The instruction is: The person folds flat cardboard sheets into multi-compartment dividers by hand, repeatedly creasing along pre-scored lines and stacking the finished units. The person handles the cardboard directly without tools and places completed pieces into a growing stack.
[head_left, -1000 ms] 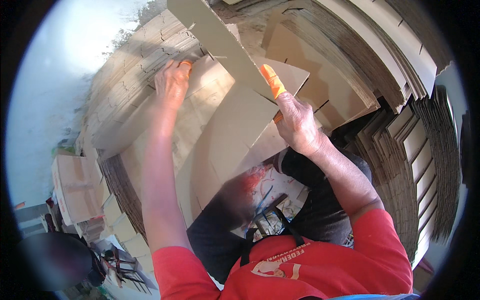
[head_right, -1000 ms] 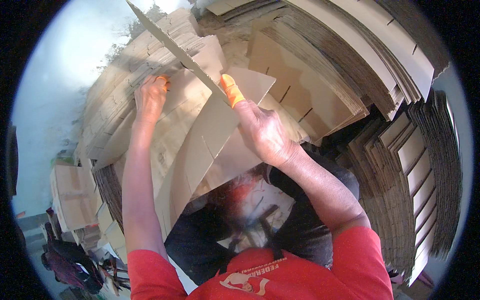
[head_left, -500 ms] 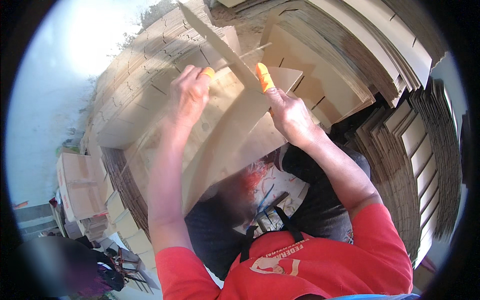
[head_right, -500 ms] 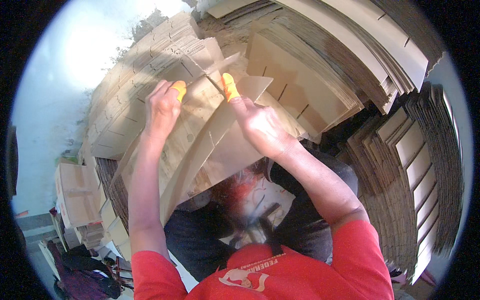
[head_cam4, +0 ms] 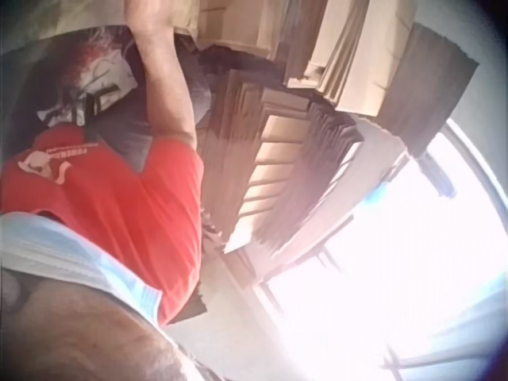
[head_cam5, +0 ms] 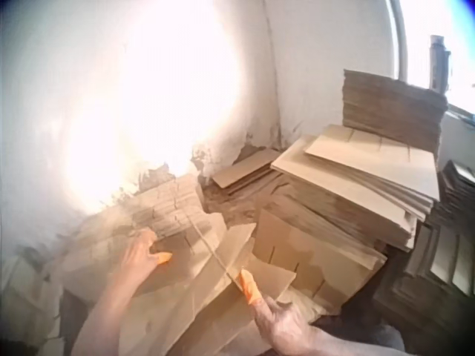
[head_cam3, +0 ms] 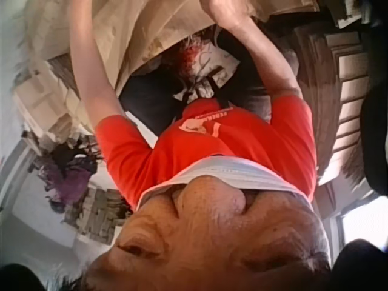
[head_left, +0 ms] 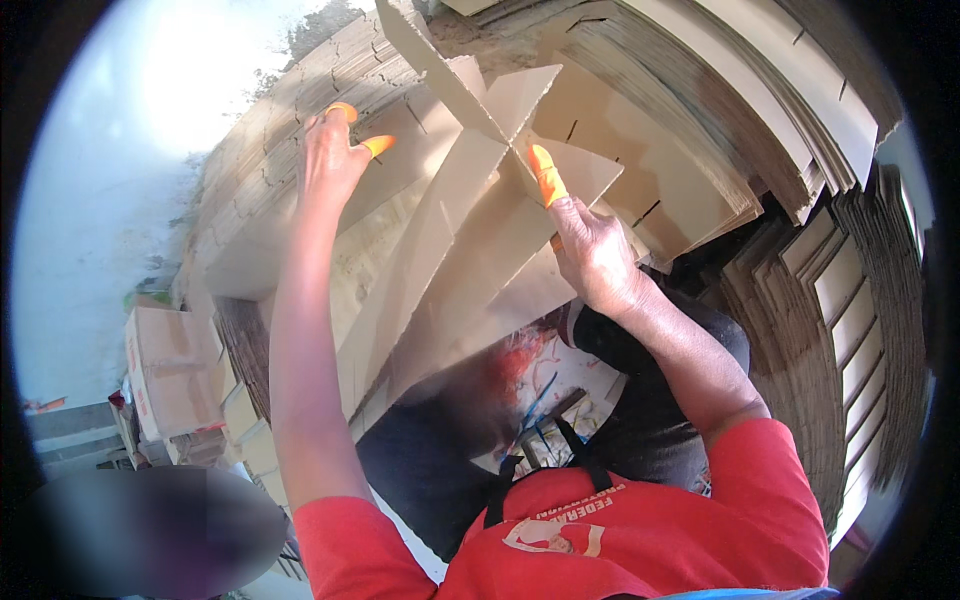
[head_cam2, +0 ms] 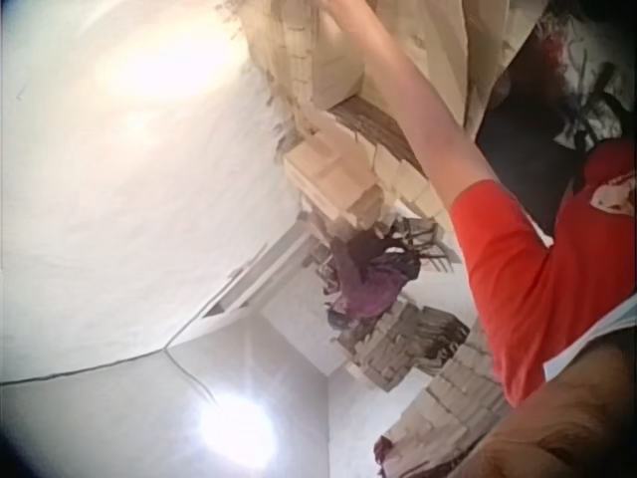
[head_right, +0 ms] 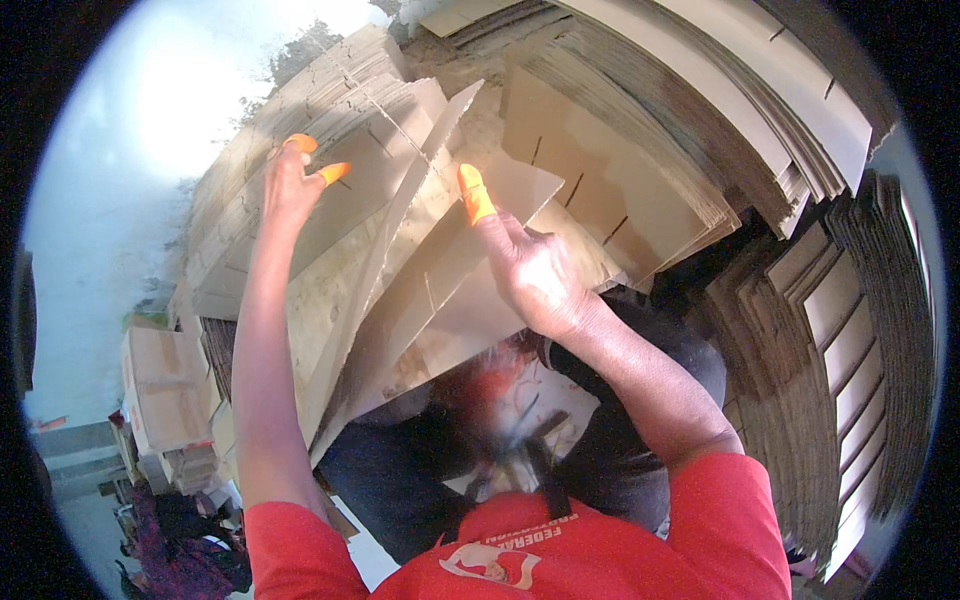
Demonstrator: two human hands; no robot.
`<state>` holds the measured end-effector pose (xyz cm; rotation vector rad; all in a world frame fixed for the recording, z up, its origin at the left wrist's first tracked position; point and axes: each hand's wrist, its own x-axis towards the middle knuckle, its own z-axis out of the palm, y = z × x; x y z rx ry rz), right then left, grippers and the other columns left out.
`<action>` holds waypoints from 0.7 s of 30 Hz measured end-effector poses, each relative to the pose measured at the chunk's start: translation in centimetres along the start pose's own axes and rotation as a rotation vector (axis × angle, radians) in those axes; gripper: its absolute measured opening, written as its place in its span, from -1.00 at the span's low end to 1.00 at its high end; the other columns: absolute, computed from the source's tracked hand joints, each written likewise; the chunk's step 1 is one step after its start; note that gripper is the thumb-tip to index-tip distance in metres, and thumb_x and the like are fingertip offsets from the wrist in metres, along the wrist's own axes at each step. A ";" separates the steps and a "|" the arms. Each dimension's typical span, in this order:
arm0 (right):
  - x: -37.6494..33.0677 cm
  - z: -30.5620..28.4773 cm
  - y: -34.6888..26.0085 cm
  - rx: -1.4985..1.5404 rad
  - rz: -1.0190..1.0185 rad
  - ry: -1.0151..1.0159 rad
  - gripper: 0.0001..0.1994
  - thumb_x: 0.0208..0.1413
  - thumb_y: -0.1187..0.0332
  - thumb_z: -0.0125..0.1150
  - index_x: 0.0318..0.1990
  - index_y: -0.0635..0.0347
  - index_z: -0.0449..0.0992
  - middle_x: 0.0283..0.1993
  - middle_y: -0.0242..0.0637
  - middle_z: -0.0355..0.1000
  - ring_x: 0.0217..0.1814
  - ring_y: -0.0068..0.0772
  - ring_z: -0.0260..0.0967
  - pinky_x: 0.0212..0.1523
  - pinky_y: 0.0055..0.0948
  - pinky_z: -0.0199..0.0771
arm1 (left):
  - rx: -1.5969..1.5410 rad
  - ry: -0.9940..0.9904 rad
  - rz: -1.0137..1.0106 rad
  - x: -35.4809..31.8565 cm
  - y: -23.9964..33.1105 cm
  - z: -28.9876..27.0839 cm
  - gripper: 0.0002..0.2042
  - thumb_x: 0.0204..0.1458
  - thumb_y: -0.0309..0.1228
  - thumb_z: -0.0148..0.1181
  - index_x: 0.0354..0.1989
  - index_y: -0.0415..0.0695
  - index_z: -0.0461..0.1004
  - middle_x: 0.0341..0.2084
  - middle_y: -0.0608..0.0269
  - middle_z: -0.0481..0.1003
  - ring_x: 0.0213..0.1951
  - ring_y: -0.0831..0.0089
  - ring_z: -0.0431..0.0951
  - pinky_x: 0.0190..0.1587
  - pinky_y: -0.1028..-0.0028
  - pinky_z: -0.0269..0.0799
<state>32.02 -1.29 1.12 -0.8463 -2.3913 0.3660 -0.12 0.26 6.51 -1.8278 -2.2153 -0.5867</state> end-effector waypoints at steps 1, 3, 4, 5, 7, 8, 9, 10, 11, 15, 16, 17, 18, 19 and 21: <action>0.0 0.2 -0.2 0.020 -0.014 0.016 -0.18 -0.04 0.65 -0.06 0.45 0.08 -0.12 0.09 0.09 0.40 -0.43 -0.10 0.49 -0.44 -0.33 0.57 | 0.058 -0.002 -0.004 0.5 -0.8 1.3 -0.51 -0.23 -0.25 0.52 -0.17 -0.23 0.47 -0.30 0.02 0.52 -0.16 0.18 0.50 -0.11 0.27 0.44; -0.1 0.5 -0.4 0.042 -0.027 0.028 -0.18 -0.04 0.66 -0.06 0.45 0.08 -0.10 0.07 0.07 0.41 -0.46 -0.12 0.48 -0.46 -0.33 0.56 | 0.169 -0.009 -0.008 1.2 -1.7 3.9 -0.53 -0.24 -0.24 0.51 -0.21 -0.24 0.45 -0.30 0.02 0.52 0.00 0.12 0.42 0.01 0.18 0.36; -0.1 0.4 -0.4 0.046 -0.027 0.024 -0.18 -0.05 0.67 -0.06 0.45 0.09 -0.09 0.06 0.06 0.42 -0.47 -0.13 0.48 -0.47 -0.33 0.56 | 0.206 0.005 0.005 1.3 -2.1 5.1 -0.55 -0.23 -0.26 0.49 -0.22 -0.23 0.46 -0.31 0.03 0.52 -0.02 0.12 0.43 -0.01 0.19 0.37; 0.0 0.4 -0.5 0.051 -0.029 0.020 -0.18 -0.05 0.67 -0.06 0.45 0.10 -0.08 0.05 0.05 0.43 -0.48 -0.13 0.47 -0.47 -0.33 0.56 | 0.245 0.019 0.016 1.3 -2.5 6.1 -0.58 -0.22 -0.29 0.48 -0.22 -0.23 0.47 -0.31 0.04 0.52 -0.04 0.12 0.45 -0.03 0.19 0.38; 0.1 0.4 -0.5 0.075 -0.053 0.061 -0.19 -0.07 0.68 -0.04 0.43 0.12 -0.04 -0.06 0.00 0.46 -0.52 -0.14 0.46 -0.50 -0.32 0.55 | 0.261 0.051 0.064 1.6 -2.9 7.3 -0.64 -0.21 -0.35 0.44 -0.24 -0.20 0.49 -0.32 0.06 0.53 -0.08 0.13 0.46 -0.07 0.20 0.40; 0.0 0.4 -0.5 0.079 -0.050 0.051 -0.19 -0.08 0.68 -0.03 0.43 0.13 -0.03 -0.09 -0.02 0.47 -0.52 -0.15 0.45 -0.51 -0.32 0.55 | 0.239 0.073 0.096 1.7 -3.3 7.6 -0.68 -0.21 -0.39 0.42 -0.26 -0.19 0.50 -0.33 0.08 0.53 -0.10 0.14 0.47 -0.08 0.20 0.41; -0.1 0.4 -0.4 0.086 -0.045 0.045 -0.19 -0.09 0.69 -0.02 0.43 0.13 -0.01 -0.12 -0.03 0.47 -0.53 -0.15 0.45 -0.51 -0.31 0.55 | 0.220 0.095 0.131 1.7 -3.6 7.7 -0.72 -0.20 -0.43 0.39 -0.28 -0.18 0.51 -0.33 0.09 0.54 -0.13 0.14 0.48 -0.10 0.20 0.42; -0.2 0.5 -0.2 0.078 -0.053 0.046 -0.19 -0.09 0.69 -0.01 0.42 0.14 0.00 -0.14 -0.04 0.46 -0.53 -0.15 0.45 -0.52 -0.31 0.55 | 0.193 0.101 0.136 1.7 -3.9 7.8 -0.76 -0.19 -0.45 0.37 -0.30 -0.16 0.53 -0.34 0.11 0.54 -0.15 0.15 0.49 -0.12 0.21 0.43; -0.3 0.6 -0.1 0.071 -0.061 0.047 -0.19 -0.10 0.69 0.00 0.42 0.14 0.01 -0.17 -0.04 0.46 -0.54 -0.15 0.45 -0.53 -0.31 0.54 | 0.165 0.108 0.141 1.6 -4.3 7.8 -0.79 -0.19 -0.48 0.35 -0.32 -0.14 0.54 -0.34 0.13 0.54 -0.17 0.16 0.49 -0.14 0.22 0.44; -0.2 0.4 -0.4 0.075 -0.087 0.087 -0.19 -0.11 0.68 0.03 0.41 0.15 0.02 -0.22 -0.06 0.45 -0.55 -0.17 0.45 -0.54 -0.31 0.53 | 0.170 0.165 0.245 1.3 -4.6 7.0 -0.84 -0.18 -0.54 0.30 -0.36 -0.10 0.57 -0.39 0.19 0.56 -0.22 0.20 0.51 -0.20 0.24 0.48; -0.1 0.3 -0.5 0.072 -0.100 0.096 -0.19 -0.12 0.68 0.03 0.41 0.15 0.03 -0.22 -0.06 0.45 -0.55 -0.17 0.44 -0.54 -0.31 0.53 | 0.141 0.184 0.240 1.1 -4.5 6.9 -0.84 -0.18 -0.54 0.29 -0.36 -0.09 0.57 -0.40 0.20 0.56 -0.23 0.20 0.52 -0.22 0.24 0.48; -0.1 0.3 -0.6 0.069 -0.113 0.105 -0.19 -0.12 0.68 0.03 0.41 0.15 0.03 -0.22 -0.06 0.45 -0.55 -0.17 0.44 -0.54 -0.31 0.52 | 0.112 0.203 0.235 1.0 -4.5 6.8 -0.83 -0.17 -0.55 0.29 -0.35 -0.08 0.58 -0.41 0.20 0.56 -0.23 0.21 0.52 -0.24 0.23 0.48; -0.1 0.3 -0.6 0.067 -0.126 0.113 -0.19 -0.12 0.68 0.03 0.41 0.15 0.03 -0.22 -0.06 0.46 -0.55 -0.18 0.44 -0.55 -0.31 0.52 | 0.083 0.222 0.230 0.9 -4.3 6.6 -0.83 -0.17 -0.55 0.28 -0.35 -0.07 0.58 -0.42 0.21 0.56 -0.24 0.21 0.53 -0.26 0.23 0.49; -0.1 0.3 -0.6 0.073 -0.128 0.104 -0.18 -0.12 0.68 0.03 0.41 0.15 0.03 -0.22 -0.06 0.46 -0.55 -0.18 0.44 -0.55 -0.31 0.52 | 0.085 0.203 0.214 0.8 -4.1 6.4 -0.84 -0.16 -0.55 0.27 -0.35 -0.07 0.58 -0.44 0.20 0.56 -0.25 0.21 0.54 -0.27 0.22 0.49; -0.2 0.3 -0.6 0.085 -0.132 0.087 -0.18 -0.11 0.68 0.02 0.42 0.15 0.02 -0.22 -0.06 0.45 -0.57 -0.18 0.43 -0.56 -0.31 0.51 | 0.088 0.167 0.185 0.8 -3.5 6.2 -0.85 -0.15 -0.55 0.25 -0.36 -0.06 0.58 -0.46 0.20 0.56 -0.28 0.20 0.55 -0.30 0.21 0.48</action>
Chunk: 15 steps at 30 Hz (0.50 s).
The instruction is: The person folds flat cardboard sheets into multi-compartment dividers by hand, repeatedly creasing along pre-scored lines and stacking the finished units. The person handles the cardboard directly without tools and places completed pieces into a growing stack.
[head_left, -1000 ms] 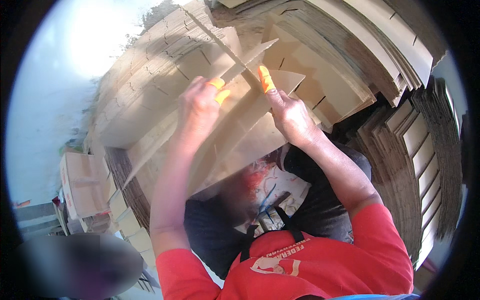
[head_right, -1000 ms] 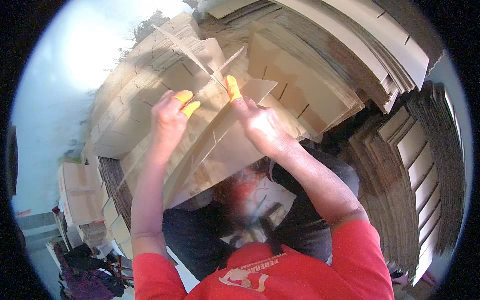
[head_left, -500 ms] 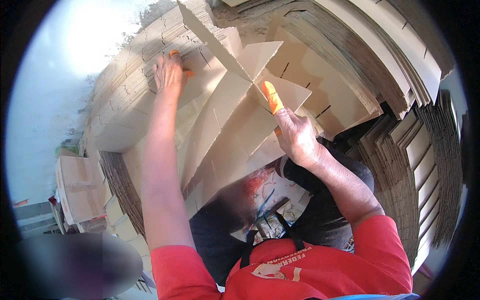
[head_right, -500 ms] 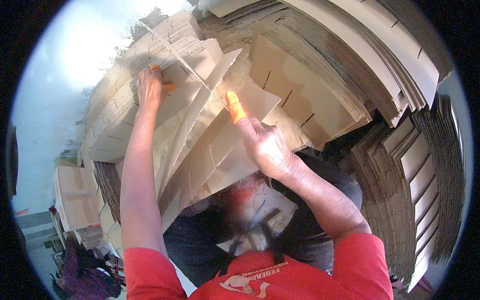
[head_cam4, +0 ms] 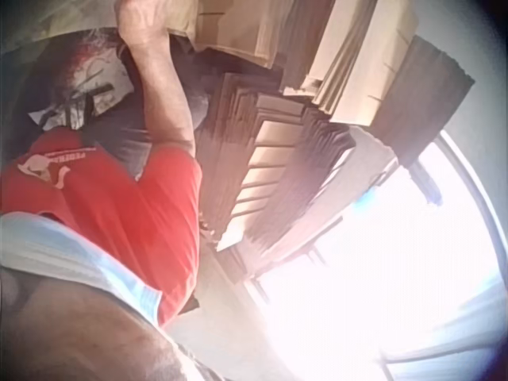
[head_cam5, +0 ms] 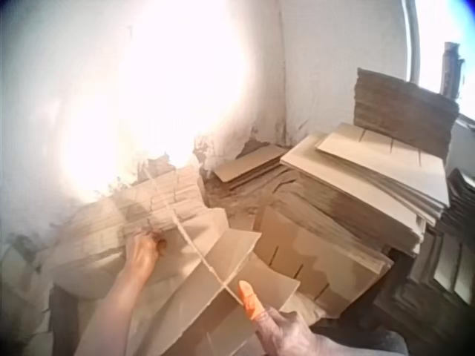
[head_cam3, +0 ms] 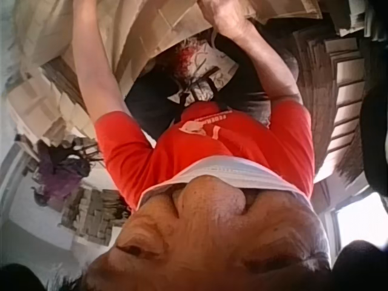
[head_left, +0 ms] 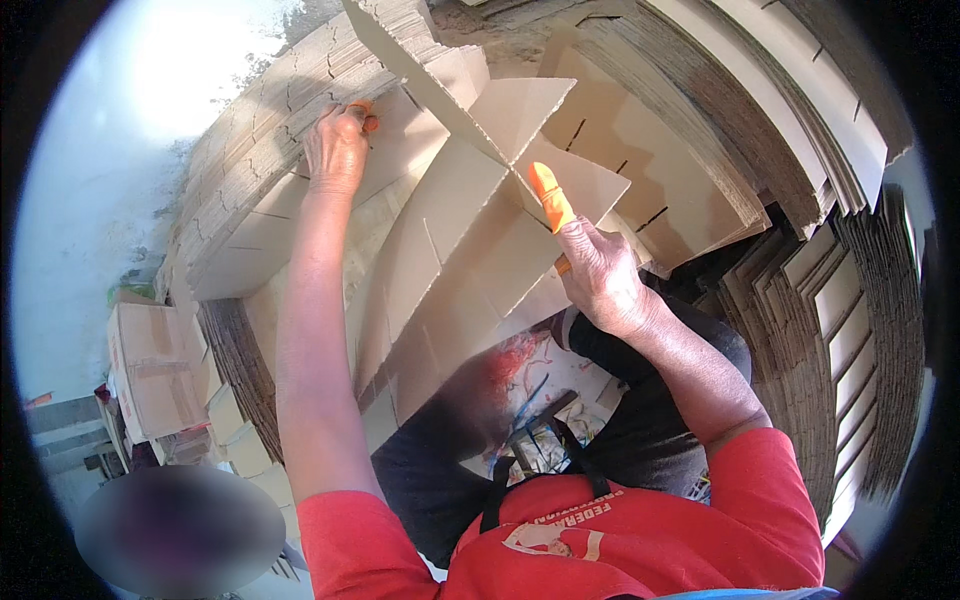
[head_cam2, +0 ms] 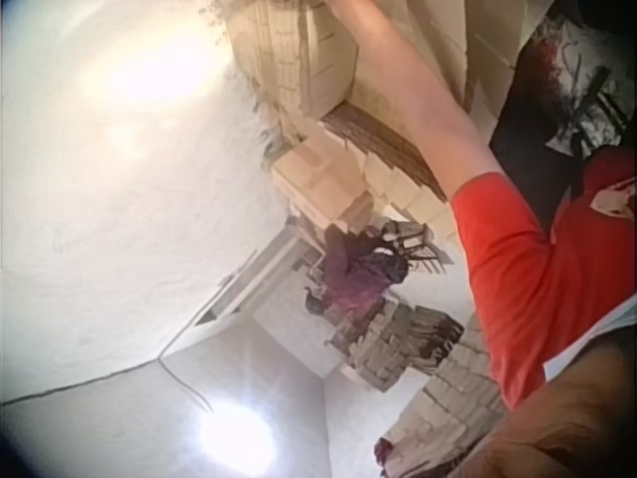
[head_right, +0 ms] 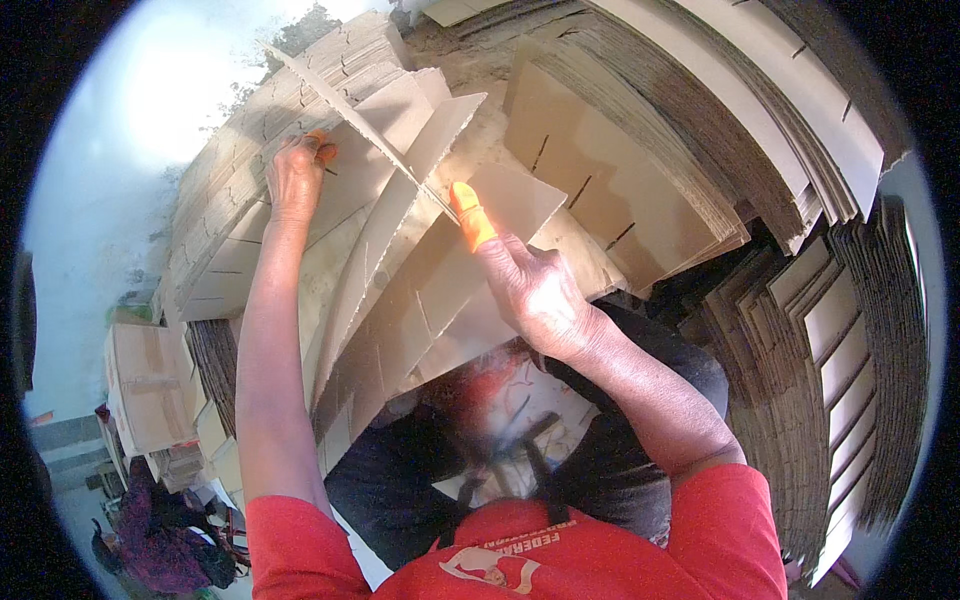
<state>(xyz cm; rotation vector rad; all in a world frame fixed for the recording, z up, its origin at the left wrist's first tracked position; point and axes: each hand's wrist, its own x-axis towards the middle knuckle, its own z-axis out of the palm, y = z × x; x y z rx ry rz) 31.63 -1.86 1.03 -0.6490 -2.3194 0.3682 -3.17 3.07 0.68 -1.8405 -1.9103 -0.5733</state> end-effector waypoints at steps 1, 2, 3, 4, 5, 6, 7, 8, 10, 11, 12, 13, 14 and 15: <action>-0.1 0.0 0.0 0.012 0.020 -0.024 -0.18 -0.11 0.68 0.02 0.42 0.14 0.01 -0.20 -0.05 0.46 -0.57 -0.18 0.43 -0.57 -0.30 0.51 | -0.007 0.017 0.014 0.1 0.1 -0.2 -0.85 -0.14 -0.55 0.24 -0.36 -0.05 0.58 -0.46 0.20 0.56 -0.29 0.20 0.55 -0.31 0.20 0.48; -0.2 0.0 -0.1 0.024 0.041 -0.047 -0.18 -0.11 0.67 0.02 0.42 0.14 0.01 -0.18 -0.04 0.46 -0.57 -0.17 0.43 -0.57 -0.30 0.51 | -0.015 0.034 0.028 0.2 0.2 -0.4 -0.85 -0.13 -0.55 0.23 -0.37 -0.05 0.58 -0.47 0.19 0.56 -0.31 0.19 0.55 -0.32 0.20 0.48; -0.3 0.0 -0.2 0.037 0.061 -0.071 -0.18 -0.10 0.67 0.02 0.42 0.14 0.01 -0.16 -0.03 0.46 -0.58 -0.17 0.43 -0.58 -0.30 0.51 | -0.022 0.051 0.041 0.2 0.2 -0.5 -0.86 -0.12 -0.55 0.22 -0.37 -0.04 0.58 -0.47 0.19 0.56 -0.33 0.18 0.56 -0.33 0.19 0.48; -0.3 0.0 -0.2 0.044 0.052 -0.064 -0.18 -0.10 0.67 0.01 0.43 0.13 0.00 -0.13 -0.02 0.46 -0.57 -0.17 0.44 -0.58 -0.30 0.51 | -0.031 0.054 0.030 0.1 0.2 -0.6 -0.85 -0.12 -0.56 0.21 -0.37 -0.04 0.59 -0.48 0.19 0.56 -0.33 0.18 0.56 -0.32 0.19 0.48; -0.3 0.1 -0.2 0.051 0.043 -0.058 -0.18 -0.10 0.67 0.01 0.43 0.12 0.00 -0.10 0.00 0.46 -0.57 -0.16 0.44 -0.57 -0.30 0.52 | -0.040 0.057 0.019 -0.1 0.3 -0.7 -0.85 -0.12 -0.57 0.21 -0.37 -0.04 0.59 -0.48 0.18 0.56 -0.33 0.18 0.56 -0.32 0.19 0.48; -0.4 0.1 -0.1 0.056 0.036 -0.051 -0.18 -0.10 0.67 0.00 0.43 0.11 -0.01 -0.07 0.01 0.45 -0.57 -0.15 0.45 -0.57 -0.31 0.52 | -0.052 0.059 0.010 -0.1 0.4 -0.7 -0.85 -0.12 -0.57 0.20 -0.38 -0.04 0.59 -0.48 0.18 0.56 -0.34 0.18 0.57 -0.32 0.20 0.49; -0.3 -0.1 -0.2 0.041 0.017 -0.029 -0.17 -0.10 0.68 0.00 0.43 0.10 -0.02 -0.05 0.02 0.45 -0.56 -0.14 0.45 -0.57 -0.31 0.53 | -0.050 0.067 0.016 -0.2 0.5 -0.7 -0.85 -0.12 -0.58 0.19 -0.38 -0.05 0.59 -0.48 0.17 0.56 -0.33 0.18 0.57 -0.31 0.20 0.49; -0.1 -0.3 -0.4 0.026 -0.003 -0.006 -0.17 -0.10 0.68 -0.01 0.44 0.10 -0.02 -0.02 0.03 0.44 -0.56 -0.14 0.45 -0.56 -0.30 0.54 | -0.048 0.076 0.022 -0.2 0.4 -0.8 -0.85 -0.12 -0.58 0.19 -0.39 -0.05 0.59 -0.48 0.17 0.56 -0.33 0.18 0.57 -0.31 0.20 0.49; 0.0 -0.5 -0.4 -0.004 -0.032 0.020 -0.16 -0.09 0.69 -0.02 0.44 0.08 -0.05 0.02 0.04 0.43 -0.54 -0.12 0.46 -0.54 -0.30 0.56 | -0.050 0.073 0.018 -0.2 0.7 -1.0 -0.86 -0.12 -0.59 0.19 -0.40 -0.06 0.59 -0.48 0.15 0.57 -0.33 0.18 0.58 -0.31 0.20 0.49; 0.0 -0.5 -0.3 -0.019 -0.043 0.024 -0.16 -0.09 0.69 -0.03 0.45 0.06 -0.06 0.03 0.04 0.42 -0.53 -0.11 0.47 -0.53 -0.30 0.56 | -0.054 0.062 0.007 -0.2 0.8 -1.1 -0.86 -0.12 -0.58 0.19 -0.40 -0.06 0.59 -0.48 0.15 0.56 -0.32 0.18 0.58 -0.31 0.20 0.48; 0.0 -0.6 -0.3 -0.032 -0.055 0.028 -0.15 -0.08 0.69 -0.03 0.45 0.05 -0.08 0.05 0.04 0.41 -0.52 -0.11 0.47 -0.51 -0.30 0.57 | -0.056 0.051 -0.004 -0.3 1.0 -1.2 -0.87 -0.12 -0.58 0.19 -0.41 -0.07 0.59 -0.48 0.14 0.56 -0.32 0.18 0.57 -0.31 0.20 0.48; 0.0 -0.9 -0.5 -0.008 -0.015 -0.023 -0.15 -0.07 0.69 -0.03 0.45 0.04 -0.09 0.04 0.04 0.41 -0.50 -0.10 0.48 -0.50 -0.30 0.58 | -0.057 0.058 -0.002 -0.3 1.2 -1.3 -0.87 -0.12 -0.58 0.19 -0.41 -0.07 0.59 -0.49 0.14 0.56 -0.33 0.17 0.57 -0.31 0.20 0.48; 0.2 -1.3 -0.7 0.017 0.026 -0.075 -0.15 -0.07 0.69 -0.04 0.45 0.03 -0.10 0.04 0.03 0.41 -0.48 -0.09 0.48 -0.49 -0.30 0.58 | -0.059 0.064 0.000 -0.3 1.3 -1.5 -0.87 -0.13 -0.58 0.19 -0.41 -0.08 0.59 -0.49 0.13 0.55 -0.34 0.16 0.57 -0.31 0.19 0.48; 0.3 -1.6 -0.9 0.040 0.067 -0.127 -0.15 -0.06 0.68 -0.04 0.46 0.02 -0.11 0.03 0.03 0.41 -0.46 -0.08 0.49 -0.47 -0.29 0.59 | -0.062 0.070 0.002 -0.3 1.6 -1.7 -0.87 -0.13 -0.58 0.19 -0.41 -0.08 0.59 -0.50 0.13 0.55 -0.34 0.16 0.56 -0.31 0.19 0.48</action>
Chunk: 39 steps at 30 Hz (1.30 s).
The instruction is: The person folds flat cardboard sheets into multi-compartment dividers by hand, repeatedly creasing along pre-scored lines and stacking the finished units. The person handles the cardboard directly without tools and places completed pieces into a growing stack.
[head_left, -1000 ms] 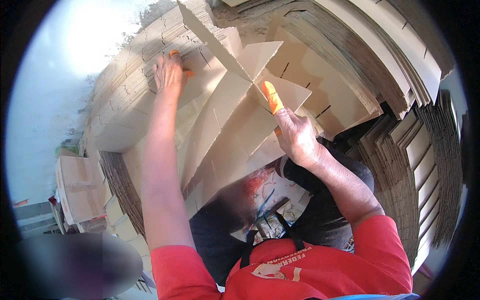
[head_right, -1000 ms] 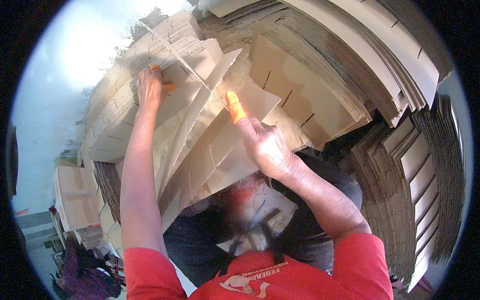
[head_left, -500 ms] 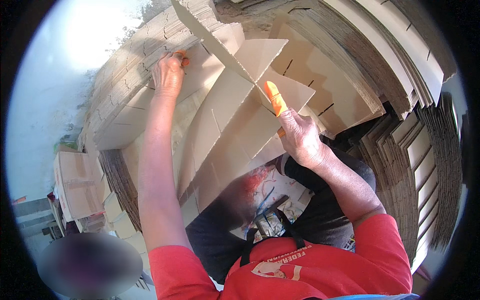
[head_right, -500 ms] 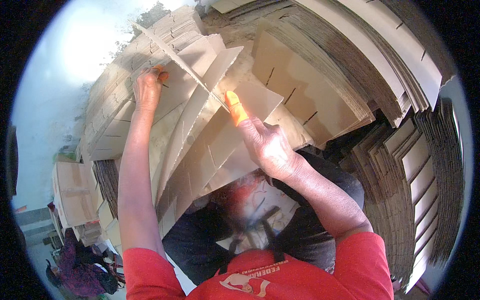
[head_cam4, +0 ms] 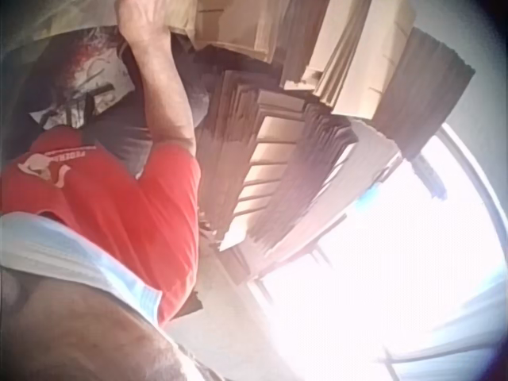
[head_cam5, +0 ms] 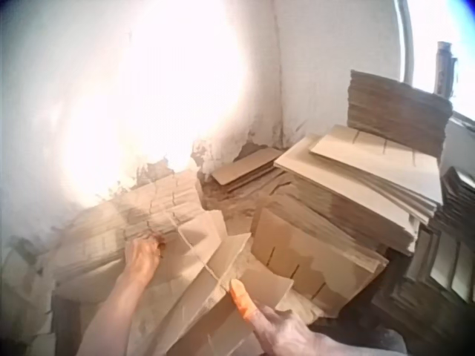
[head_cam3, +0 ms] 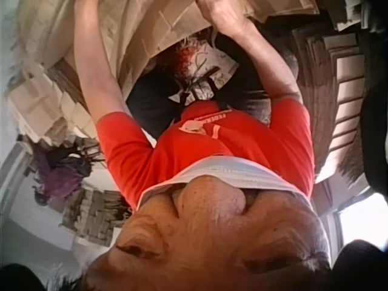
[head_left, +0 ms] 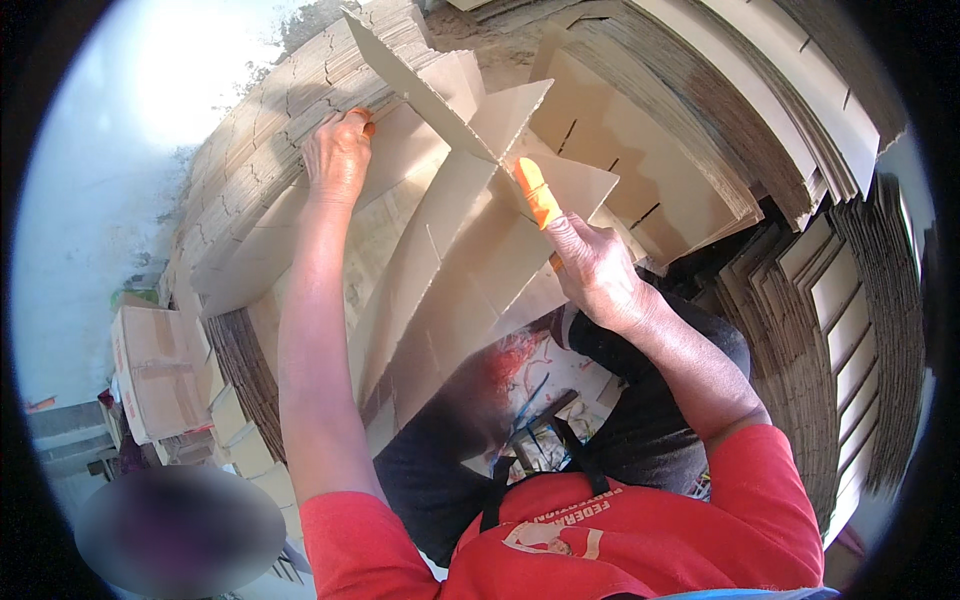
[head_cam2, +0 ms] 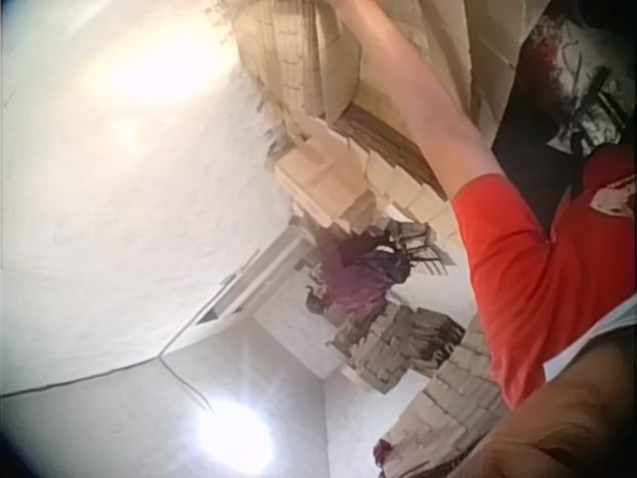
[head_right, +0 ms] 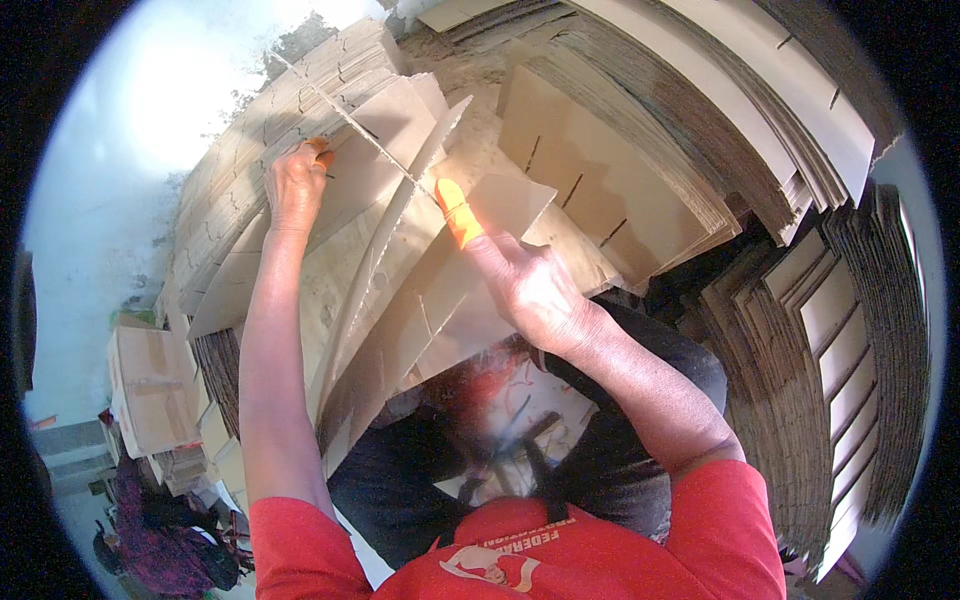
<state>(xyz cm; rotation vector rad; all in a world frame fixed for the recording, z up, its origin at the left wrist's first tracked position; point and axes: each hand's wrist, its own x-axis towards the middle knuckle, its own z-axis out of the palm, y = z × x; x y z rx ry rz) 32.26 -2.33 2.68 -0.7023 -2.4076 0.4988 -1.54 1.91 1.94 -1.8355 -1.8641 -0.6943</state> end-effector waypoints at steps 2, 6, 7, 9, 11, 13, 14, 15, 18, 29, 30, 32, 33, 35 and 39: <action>-0.3 0.2 0.3 -0.027 -0.001 -0.008 -0.15 -0.05 0.68 -0.04 0.46 0.00 -0.13 0.00 0.02 0.42 -0.43 -0.07 0.49 -0.45 -0.28 0.59 | -0.030 0.001 0.028 0.1 0.6 -0.4 -0.86 -0.14 -0.59 0.18 -0.40 -0.09 0.58 -0.50 0.13 0.54 -0.35 0.14 0.55 -0.31 0.18 0.47; -0.4 0.0 0.2 -0.030 0.015 -0.047 -0.18 -0.04 0.64 -0.01 0.45 0.02 -0.10 -0.10 0.01 0.41 -0.42 -0.04 0.48 -0.43 -0.25 0.58 | -0.128 0.012 0.072 0.1 1.0 -1.0 -0.83 -0.16 -0.62 0.15 -0.38 -0.11 0.56 -0.49 0.10 0.53 -0.36 0.11 0.54 -0.31 0.17 0.46; -0.5 0.0 0.2 -0.037 0.001 -0.033 -0.18 -0.12 0.66 0.05 0.40 0.09 -0.01 -0.16 -0.01 0.40 -0.43 -0.03 0.47 -0.45 -0.24 0.56 | -0.153 0.036 0.061 0.0 1.2 -1.1 -0.82 -0.16 -0.64 0.14 -0.38 -0.12 0.55 -0.49 0.09 0.53 -0.36 0.10 0.54 -0.31 0.17 0.45; -0.6 0.0 0.2 -0.051 -0.029 -0.003 -0.18 -0.28 0.71 0.17 0.31 0.23 0.16 -0.29 -0.06 0.39 -0.44 -0.02 0.45 -0.48 -0.21 0.52 | -0.201 0.083 0.040 -0.1 1.5 -1.6 -0.81 -0.18 -0.66 0.11 -0.39 -0.13 0.54 -0.49 0.07 0.52 -0.36 0.09 0.53 -0.31 0.16 0.45; -0.7 -0.2 0.0 -0.023 -0.024 0.014 -0.21 -0.28 0.72 0.17 0.28 0.23 0.18 -0.29 -0.06 0.39 -0.44 -0.01 0.45 -0.47 -0.19 0.51 | -0.167 0.030 0.029 0.0 1.5 -2.2 -0.81 -0.12 -0.64 0.15 -0.31 -0.19 0.57 -0.44 -0.02 0.54 -0.34 0.04 0.55 -0.28 0.19 0.45; -0.7 -0.4 -0.3 -0.004 -0.029 0.017 -0.25 -0.27 0.72 0.16 0.24 0.24 0.21 -0.29 -0.05 0.39 -0.43 0.01 0.44 -0.46 -0.18 0.50 | -0.139 -0.007 0.026 0.1 1.4 -2.7 -0.80 -0.10 -0.63 0.16 -0.27 -0.22 0.58 -0.41 -0.06 0.55 -0.33 0.02 0.56 -0.26 0.21 0.46; -0.6 -0.5 -0.4 -0.001 -0.034 0.012 -0.28 -0.25 0.72 0.15 0.23 0.24 0.22 -0.28 -0.04 0.39 -0.43 0.01 0.44 -0.46 -0.17 0.50 | -0.131 -0.018 0.029 0.2 1.4 -3.0 -0.80 -0.10 -0.64 0.16 -0.26 -0.22 0.58 -0.41 -0.05 0.55 -0.33 0.02 0.56 -0.26 0.21 0.46; -0.6 -0.6 -0.5 0.000 -0.039 0.006 -0.31 -0.24 0.71 0.14 0.21 0.24 0.24 -0.28 -0.03 0.39 -0.42 0.02 0.44 -0.46 -0.16 0.49 | -0.126 -0.029 0.031 0.2 1.5 -3.3 -0.79 -0.10 -0.64 0.15 -0.26 -0.23 0.58 -0.41 -0.05 0.55 -0.33 0.03 0.56 -0.26 0.21 0.45; -0.3 -1.3 -0.5 -0.077 0.022 -0.139 -0.37 -0.17 0.68 0.11 0.20 0.25 0.25 -0.26 -0.01 0.40 -0.39 0.03 0.44 -0.44 -0.16 0.48 | -0.191 0.008 0.135 0.1 2.1 -4.2 -0.81 -0.23 -0.68 0.08 -0.42 -0.17 0.52 -0.49 0.04 0.50 -0.35 0.07 0.53 -0.32 0.16 0.45; -0.1 -4.7 -3.1 -0.232 0.035 -0.181 -0.45 -0.11 0.66 0.04 0.16 0.25 0.33 -0.31 -0.03 0.40 -0.37 0.00 0.46 -0.42 -0.17 0.48 | -0.444 -0.009 -0.019 -0.5 7.3 -9.2 -0.83 -0.07 -0.55 0.31 -0.26 -0.27 0.59 -0.40 0.02 0.60 -0.38 0.34 0.61 -0.34 0.41 0.47; -0.2 -5.4 -3.2 -0.245 0.024 -0.137 -0.46 -0.11 0.66 0.04 0.14 0.25 0.35 -0.30 -0.04 0.41 -0.35 0.00 0.47 -0.42 -0.17 0.48 | -0.417 -0.083 -0.079 -0.4 7.7 -10.1 -0.82 -0.06 -0.54 0.31 -0.24 -0.26 0.59 -0.41 0.03 0.60 -0.39 0.37 0.61 -0.34 0.42 0.47; -0.2 -6.8 -4.0 -0.274 0.058 -0.147 -0.51 -0.11 0.64 0.03 0.09 0.25 0.39 -0.29 -0.04 0.45 -0.30 0.00 0.49 -0.40 -0.17 0.49 | -0.382 -0.190 -0.140 -1.1 7.3 -10.6 -0.78 -0.04 -0.51 0.32 -0.18 -0.24 0.59 -0.42 0.06 0.60 -0.40 0.40 0.60 -0.32 0.42 0.47; -0.3 -6.8 -3.7 -0.295 0.053 -0.157 -0.51 -0.10 0.64 0.03 0.09 0.24 0.39 -0.29 -0.04 0.46 -0.29 0.01 0.49 -0.38 -0.17 0.49 | -0.378 -0.219 -0.136 -1.6 6.9 -10.5 -0.75 -0.03 -0.48 0.33 -0.14 -0.23 0.59 -0.42 0.07 0.60 -0.40 0.40 0.59 -0.31 0.43 0.47; -0.9 -5.6 -1.1 -0.345 0.069 -0.177 -0.52 -0.09 0.64 0.02 0.09 0.23 0.38 -0.30 -0.04 0.47 -0.27 0.01 0.50 -0.36 -0.16 0.50 | -0.337 -0.285 -0.168 -2.0 8.0 -11.8 -0.69 -0.05 -0.43 0.37 -0.09 -0.21 0.58 -0.39 0.07 0.61 -0.37 0.41 0.60 -0.27 0.43 0.49; -1.3 -3.1 3.9 -0.257 0.095 -0.218 -0.56 -0.06 0.60 0.07 0.07 0.23 0.36 -0.34 -0.02 0.46 -0.23 0.03 0.50 -0.29 -0.09 0.48 | -0.487 -0.245 -0.235 -5.2 9.8 -13.5 -0.65 -0.06 -0.35 0.38 -0.10 -0.23 0.54 -0.38 -0.04 0.58 -0.38 0.18 0.59 -0.29 0.29 0.47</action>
